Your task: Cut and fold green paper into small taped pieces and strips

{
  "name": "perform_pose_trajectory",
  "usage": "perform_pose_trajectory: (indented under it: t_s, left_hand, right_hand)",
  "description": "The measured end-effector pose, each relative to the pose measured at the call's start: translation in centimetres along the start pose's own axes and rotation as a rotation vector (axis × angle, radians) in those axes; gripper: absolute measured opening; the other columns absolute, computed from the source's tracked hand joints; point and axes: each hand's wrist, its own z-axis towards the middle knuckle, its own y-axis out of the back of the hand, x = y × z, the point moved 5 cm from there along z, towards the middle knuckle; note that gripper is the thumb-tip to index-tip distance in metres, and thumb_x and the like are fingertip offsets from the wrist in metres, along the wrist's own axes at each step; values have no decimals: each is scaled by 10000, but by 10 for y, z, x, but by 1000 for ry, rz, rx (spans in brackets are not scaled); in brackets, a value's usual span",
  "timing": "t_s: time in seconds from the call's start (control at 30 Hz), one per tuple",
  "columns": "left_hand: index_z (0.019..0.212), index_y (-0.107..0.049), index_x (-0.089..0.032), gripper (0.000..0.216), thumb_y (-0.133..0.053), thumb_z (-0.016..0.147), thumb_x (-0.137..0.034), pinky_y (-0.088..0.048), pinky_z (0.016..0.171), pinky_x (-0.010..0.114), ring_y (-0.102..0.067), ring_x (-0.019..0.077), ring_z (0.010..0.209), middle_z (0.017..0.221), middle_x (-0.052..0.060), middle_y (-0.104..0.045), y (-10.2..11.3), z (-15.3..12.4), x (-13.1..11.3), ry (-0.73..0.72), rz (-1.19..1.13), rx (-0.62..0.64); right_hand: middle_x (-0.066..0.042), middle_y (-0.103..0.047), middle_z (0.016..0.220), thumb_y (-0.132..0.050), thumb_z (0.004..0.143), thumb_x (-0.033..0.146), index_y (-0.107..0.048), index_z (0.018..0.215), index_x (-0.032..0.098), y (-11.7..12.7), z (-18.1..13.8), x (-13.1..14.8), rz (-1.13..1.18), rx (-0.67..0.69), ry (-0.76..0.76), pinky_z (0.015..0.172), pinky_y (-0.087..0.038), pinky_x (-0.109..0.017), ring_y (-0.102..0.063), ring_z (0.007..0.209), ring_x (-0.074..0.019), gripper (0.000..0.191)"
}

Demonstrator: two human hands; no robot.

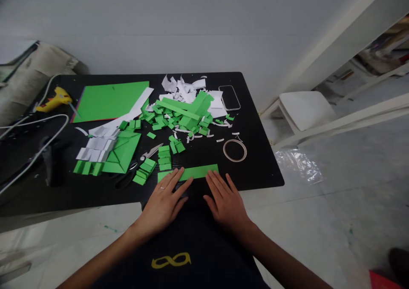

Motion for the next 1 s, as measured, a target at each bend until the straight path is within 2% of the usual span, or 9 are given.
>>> perform_pose_trajectory:
  t_s: [0.17, 0.47, 0.63, 0.8, 1.0]
  left_hand:
    - [1562, -524, -221, 554, -612, 1017, -181, -512, 1195, 567, -460, 369, 1558, 1709, 168, -431, -2, -4, 3, -5, 5, -4]
    - [1566, -526, -192, 546, -574, 1023, -158, -514, 1202, 556, -518, 347, 1519, 1669, 151, -500, 5, -25, 21, -26, 44, -33]
    - [1549, -543, -174, 520, -566, 1030, -157, -530, 1191, 560, -542, 352, 1499, 1660, 150, -513, 10, -33, 27, -28, 34, -40]
    - [1523, -556, -162, 490, -563, 1033, -163, -523, 1203, 564, -536, 343, 1506, 1654, 147, -522, 10, -33, 29, -11, -2, -44]
    - [1487, -565, -122, 458, -555, 1030, -155, -523, 1206, 564, -532, 343, 1509, 1647, 168, -525, 11, -31, 28, -22, 5, -30]
  right_hand:
    - [-166, -590, 1587, -441, 1134, 270, -140, 1730, 141, 1, -2, -2, -21, -52, 1, 1225, -435, -594, -575, 1476, -328, 680]
    - [-147, -637, 1542, -461, 1118, 236, -249, 1714, 181, 2, 1, -5, 38, -110, -15, 1220, -437, -620, -634, 1420, -320, 634]
    - [-138, -666, 1513, -505, 1097, 201, -389, 1664, 186, 4, -2, -9, 43, -154, -32, 1246, -406, -623, -640, 1414, -318, 580]
    - [-153, -686, 1484, -521, 1093, 205, -603, 1493, 151, 8, -5, -18, -1, -189, -68, 1214, -435, -643, -624, 1428, -350, 412]
    - [-150, -713, 1451, -544, 1077, 198, -700, 1366, 156, 14, -6, -30, -29, -253, -88, 1174, -492, -616, -642, 1408, -354, 331]
